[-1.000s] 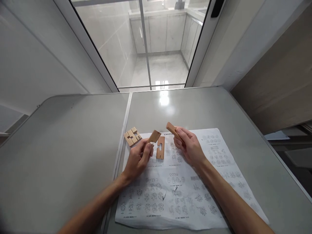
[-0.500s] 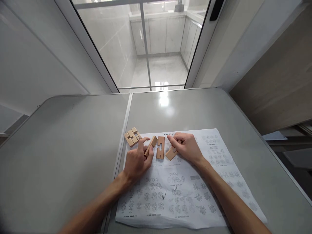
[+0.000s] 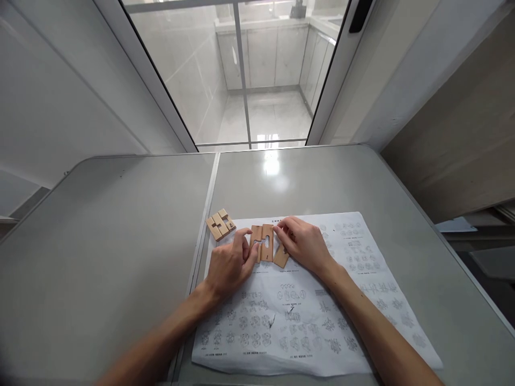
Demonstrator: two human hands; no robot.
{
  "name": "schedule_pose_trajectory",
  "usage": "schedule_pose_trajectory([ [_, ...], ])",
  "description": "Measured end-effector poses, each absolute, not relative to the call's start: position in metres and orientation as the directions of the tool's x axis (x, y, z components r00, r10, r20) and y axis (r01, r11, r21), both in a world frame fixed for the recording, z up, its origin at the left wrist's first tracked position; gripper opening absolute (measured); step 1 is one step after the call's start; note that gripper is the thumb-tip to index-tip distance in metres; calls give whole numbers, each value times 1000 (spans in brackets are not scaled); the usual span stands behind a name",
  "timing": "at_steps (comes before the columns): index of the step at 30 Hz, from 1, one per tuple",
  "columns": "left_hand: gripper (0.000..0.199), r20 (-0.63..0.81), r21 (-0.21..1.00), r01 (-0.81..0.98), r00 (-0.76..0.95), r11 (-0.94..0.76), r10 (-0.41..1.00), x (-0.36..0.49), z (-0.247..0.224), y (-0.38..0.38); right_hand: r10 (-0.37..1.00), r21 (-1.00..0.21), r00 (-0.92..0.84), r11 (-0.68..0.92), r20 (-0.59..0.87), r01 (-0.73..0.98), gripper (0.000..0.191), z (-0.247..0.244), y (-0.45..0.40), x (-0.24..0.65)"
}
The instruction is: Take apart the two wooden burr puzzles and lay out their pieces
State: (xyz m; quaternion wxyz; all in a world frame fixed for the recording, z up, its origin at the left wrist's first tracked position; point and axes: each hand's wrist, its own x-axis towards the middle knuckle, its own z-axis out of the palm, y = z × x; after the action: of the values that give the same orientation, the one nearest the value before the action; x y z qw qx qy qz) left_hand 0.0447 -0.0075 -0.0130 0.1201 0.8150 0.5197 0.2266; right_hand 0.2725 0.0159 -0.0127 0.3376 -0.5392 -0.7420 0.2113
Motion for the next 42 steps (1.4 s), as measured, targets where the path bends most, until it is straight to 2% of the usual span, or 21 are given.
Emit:
schedule_pose_trajectory([
  [8, 39, 380, 435, 694, 436, -573, 816, 48, -9, -6, 924, -571, -159, 342, 347, 746, 28, -19, 14, 266],
  [15, 37, 349, 445, 649, 510, -618, 786, 48, -10, -8, 908, -551, -165, 369, 385, 748, 23, -20, 14, 261],
  [24, 50, 310, 421, 659, 541, -623, 782, 47, -9, -6, 911, -667, -250, 411, 329, 621, 29, -16, 16, 262],
  [30, 72, 349, 459, 692, 437, -558, 829, 50, -6, -5, 919, -766, -254, 391, 301, 510, 28, -13, 15, 258],
  [35, 86, 347, 431, 684, 476, -588, 808, 57, -4, -7, 933, -830, -226, 352, 279, 432, 26, -12, 14, 256],
  [38, 92, 305, 426, 692, 497, -583, 813, 64, -6, -8, 949, -894, -167, 308, 266, 326, 24, -13, 15, 256],
  [42, 79, 244, 434, 705, 508, -561, 826, 68, -7, -7, 977, -945, 12, 201, 211, 257, 22, -17, 19, 259],
])
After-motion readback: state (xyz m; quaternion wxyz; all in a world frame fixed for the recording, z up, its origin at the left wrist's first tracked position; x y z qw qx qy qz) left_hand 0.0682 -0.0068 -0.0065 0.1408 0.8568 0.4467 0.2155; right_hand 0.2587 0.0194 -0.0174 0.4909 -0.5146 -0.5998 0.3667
